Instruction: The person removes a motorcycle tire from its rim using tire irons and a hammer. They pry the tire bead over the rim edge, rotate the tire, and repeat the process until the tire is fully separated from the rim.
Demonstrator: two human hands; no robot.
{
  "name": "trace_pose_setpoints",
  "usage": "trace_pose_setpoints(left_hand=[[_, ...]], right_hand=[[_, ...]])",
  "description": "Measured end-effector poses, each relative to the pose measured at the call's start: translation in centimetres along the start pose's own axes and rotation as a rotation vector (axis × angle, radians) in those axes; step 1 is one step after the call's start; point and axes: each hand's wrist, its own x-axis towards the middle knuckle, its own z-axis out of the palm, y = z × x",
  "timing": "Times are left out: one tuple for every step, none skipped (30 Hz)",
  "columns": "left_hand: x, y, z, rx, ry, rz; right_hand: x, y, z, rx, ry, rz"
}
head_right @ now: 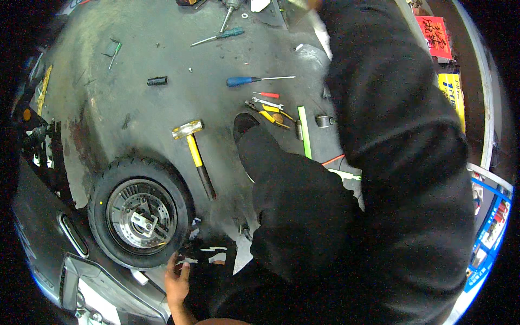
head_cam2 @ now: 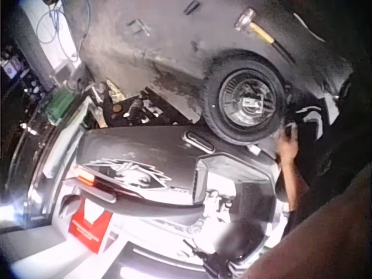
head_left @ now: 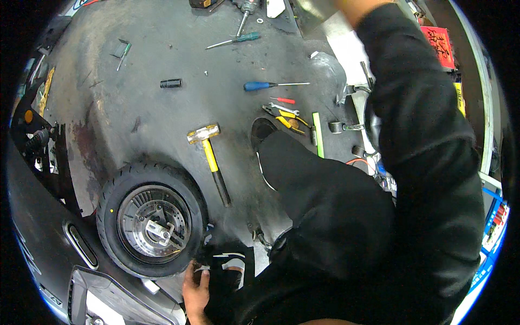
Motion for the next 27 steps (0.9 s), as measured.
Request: trace_pose_setpoints(left_hand=[[0.1, -0.1, 0.1, 0.055, -0.011, 0.016], [0.2, -0.1, 0.2, 0.088, -0.031, 0.019], [0.1, -0.2, 0.3, 0.018, -0.024, 0.043], [0.1, -0.3, 0.4, 0.038, -0.018, 0.009], [0.0, -0.4, 0.5, 0.018, -0.011, 0.006], [0.0, -0.4, 0.6, -0.020, -0.012, -0.004], [-0.1, -0.4, 0.6, -0.019, -0.015, -0.018], [-0.1, -0.4, 0.6, -0.013, -0.015, -0.005], [-0.2, -0.4, 0.6, -0.031, -0.005, 0.014], [-0.3, -0.4, 0.6, -0.072, -0.015, 0.013], [-0.2, -0.4, 0.6, -0.014, -0.013, -0.017], [-0.3, -0.4, 0.5, 0.104, -0.017, -0.026], [-0.3, -0.4, 0.5, 0.106, -0.019, -0.028], [-0.3, -0.4, 0.6, 0.084, -0.016, -0.050], [-0.2, -0.3, 0.6, 0.130, 0.006, 0.023], [-0.4, -0.3, 0.7, 0.164, 0.025, 0.004], [-0.7, -0.3, 0.8, 0.110, 0.032, 0.016], [-0.9, -0.3, 0.9, 0.057, 0.012, -0.024], [-1.1, -0.4, 0.9, 0.011, 0.011, -0.046], [-1.1, -0.5, 0.9, -0.060, 0.017, -0.018], [-1.2, -0.6, 0.8, -0.014, 0.019, -0.046], [-1.3, -0.8, 0.7, 0.002, 0.027, -0.045], [-1.3, -1.0, 0.7, 0.006, 0.036, -0.003], [-1.2, -1.0, 0.7, 0.017, 0.043, -0.042], [-1.0, -0.8, 1.0, -0.026, 0.042, -0.064], [-0.8, -0.4, 1.2, -0.069, 0.036, -0.108], [0.0, 0.3, 1.9, -0.212, 0.067, -0.141]], right_hand=[[-4.4, -2.6, 2.8, 0.042, 0.127, -0.013], [-8.8, -5.4, 5.1, -0.375, -0.360, 0.348], [-12.7, -8.0, 6.8, -0.350, -0.354, 0.315], [-16.8, -10.8, 8.2, -0.322, -0.352, 0.277], [-21.3, -13.0, 8.4, -0.068, -0.226, 0.075], [-25.5, -15.0, 8.0, -0.030, -0.336, 0.107], [-29.1, -16.3, 7.2, 0.124, -0.636, 0.339], [-31.9, -17.1, 6.4, 0.282, -0.931, 0.562], [-33.8, -17.6, 5.9, 0.293, -0.855, 0.536], [-35.3, -18.0, 5.6, 0.262, -0.858, 0.562], [-36.1, -18.2, 5.3, 0.367, -0.792, 0.589], [-36.4, -18.2, 5.4, 0.435, -0.798, 0.654], [-36.6, -18.1, 5.7, 0.416, -0.795, 0.657], [-36.5, -17.9, 6.3, 0.403, -0.825, 0.659], [-36.5, -17.6, 6.7, 0.367, -0.915, 0.633], [-36.7, -17.5, 7.3, 0.215, -0.954, 0.612], [-36.9, -17.1, 7.6, 0.322, -0.956, 0.656], [-37.2, -16.7, 8.0, 0.364, -1.025, 0.751], [-37.7, -16.3, 8.4, 0.344, -0.944, 0.676], [-38.1, -15.9, 8.7, 0.232, -0.892, 0.581], [-38.2, -15.7, 9.1, 0.223, -0.891, 0.568], [-38.0, -15.8, 9.1, 0.193, -0.908, 0.560], [-37.4, -16.4, 9.1, 0.202, -0.874, 0.548], [-36.4, -17.4, 8.6, 0.182, -0.871, 0.557], [-35.1, -18.9, 7.8, 0.115, -0.918, 0.617], [-33.2, -20.9, 6.7, 0.270, -0.835, 0.557], [-31.2, -23.6, 5.2, 0.376, -0.819, 0.547]])
